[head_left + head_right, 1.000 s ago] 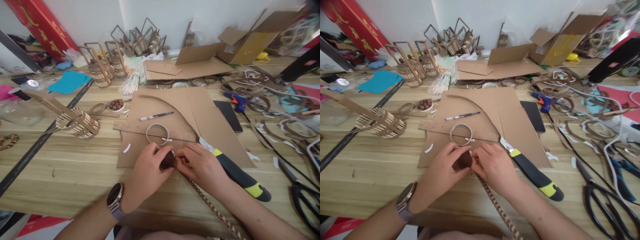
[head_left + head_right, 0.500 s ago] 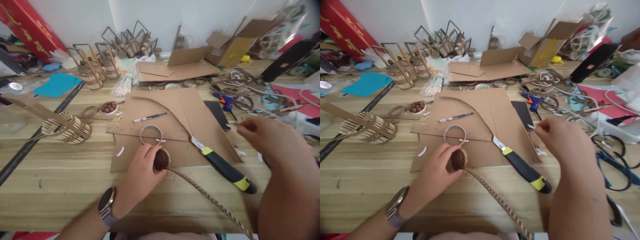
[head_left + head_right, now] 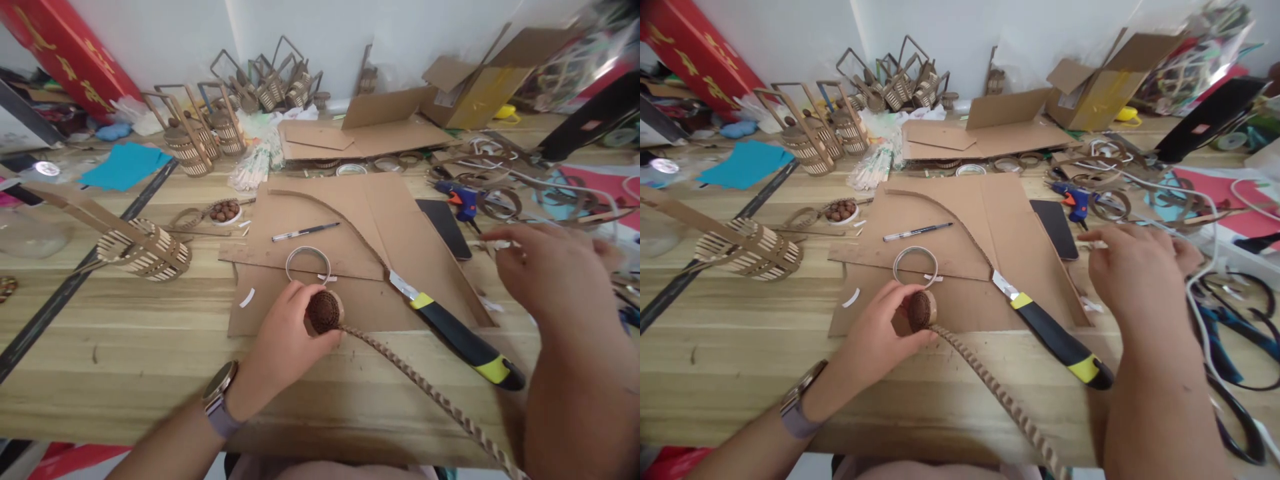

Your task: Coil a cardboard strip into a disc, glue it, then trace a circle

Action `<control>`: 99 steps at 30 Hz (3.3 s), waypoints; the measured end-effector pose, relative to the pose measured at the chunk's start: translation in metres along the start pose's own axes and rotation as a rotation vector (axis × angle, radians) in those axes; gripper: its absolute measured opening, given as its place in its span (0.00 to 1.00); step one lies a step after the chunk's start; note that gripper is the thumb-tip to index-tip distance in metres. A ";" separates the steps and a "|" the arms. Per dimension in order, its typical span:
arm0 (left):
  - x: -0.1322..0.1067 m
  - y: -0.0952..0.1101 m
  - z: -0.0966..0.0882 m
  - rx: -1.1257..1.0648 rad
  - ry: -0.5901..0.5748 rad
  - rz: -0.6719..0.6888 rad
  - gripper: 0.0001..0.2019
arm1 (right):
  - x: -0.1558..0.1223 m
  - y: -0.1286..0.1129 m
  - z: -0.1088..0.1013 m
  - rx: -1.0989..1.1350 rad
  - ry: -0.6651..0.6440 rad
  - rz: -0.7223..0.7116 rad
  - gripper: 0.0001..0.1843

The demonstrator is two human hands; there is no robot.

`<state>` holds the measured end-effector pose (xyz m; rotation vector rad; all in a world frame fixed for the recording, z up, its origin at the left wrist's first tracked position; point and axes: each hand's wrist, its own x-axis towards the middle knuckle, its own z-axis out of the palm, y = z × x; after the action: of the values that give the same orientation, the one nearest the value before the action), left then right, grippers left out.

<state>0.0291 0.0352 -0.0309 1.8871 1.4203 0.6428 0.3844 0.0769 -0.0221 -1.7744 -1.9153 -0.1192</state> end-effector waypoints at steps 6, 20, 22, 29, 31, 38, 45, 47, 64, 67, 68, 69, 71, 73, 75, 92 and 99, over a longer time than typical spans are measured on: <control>0.004 0.002 -0.004 -0.036 0.029 -0.076 0.20 | -0.007 -0.093 0.005 0.088 -0.106 -0.402 0.12; 0.000 -0.005 -0.003 -0.070 0.023 0.146 0.25 | -0.028 -0.147 0.023 0.647 -0.156 -0.445 0.04; 0.000 -0.006 -0.003 -0.044 0.020 0.193 0.26 | -0.028 -0.147 0.025 0.666 -0.167 -0.407 0.04; -0.001 -0.008 -0.001 0.027 0.020 0.353 0.30 | -0.030 -0.146 0.027 0.714 -0.238 -0.296 0.04; -0.002 -0.008 -0.001 0.052 0.014 0.383 0.31 | -0.030 -0.146 0.028 0.724 -0.260 -0.272 0.04; -0.003 -0.007 -0.002 0.135 -0.015 0.461 0.29 | -0.030 -0.145 0.029 0.797 -0.329 -0.197 0.05; -0.004 -0.005 -0.002 0.220 0.019 0.556 0.25 | -0.030 -0.147 0.028 0.870 -0.407 -0.055 0.09; -0.004 -0.004 -0.003 0.284 0.041 0.601 0.23 | -0.030 -0.148 0.029 0.874 -0.454 0.055 0.11; -0.006 -0.003 0.009 0.442 0.113 0.528 0.22 | -0.029 -0.151 0.027 0.760 -0.628 0.261 0.15; -0.006 -0.006 0.009 0.489 0.112 0.601 0.23 | -0.029 -0.153 0.028 0.758 -0.667 0.274 0.14; -0.006 -0.007 0.009 0.492 0.110 0.636 0.24 | -0.029 -0.154 0.029 0.763 -0.689 0.289 0.14; -0.006 -0.008 0.009 0.483 0.109 0.678 0.25 | -0.030 -0.155 0.029 0.770 -0.718 0.305 0.14; -0.005 -0.009 0.008 0.436 0.103 0.755 0.28 | -0.030 -0.156 0.030 0.785 -0.756 0.322 0.13; -0.004 -0.010 0.007 0.376 0.106 0.774 0.31 | -0.031 -0.157 0.032 0.827 -0.741 0.339 0.13; -0.003 -0.009 0.007 0.306 0.148 0.712 0.34 | -0.031 -0.157 0.034 0.925 -0.698 0.377 0.14; -0.005 -0.007 -0.001 -0.090 0.180 0.419 0.37 | -0.040 -0.161 0.046 1.417 -0.786 0.514 0.21; -0.001 -0.010 -0.008 -0.039 -0.012 0.489 0.42 | -0.036 -0.148 0.047 1.293 -0.896 0.412 0.23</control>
<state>0.0166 0.0374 -0.0337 2.2183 0.9267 0.8767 0.2296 0.0433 -0.0362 -1.1980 -1.3262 1.8446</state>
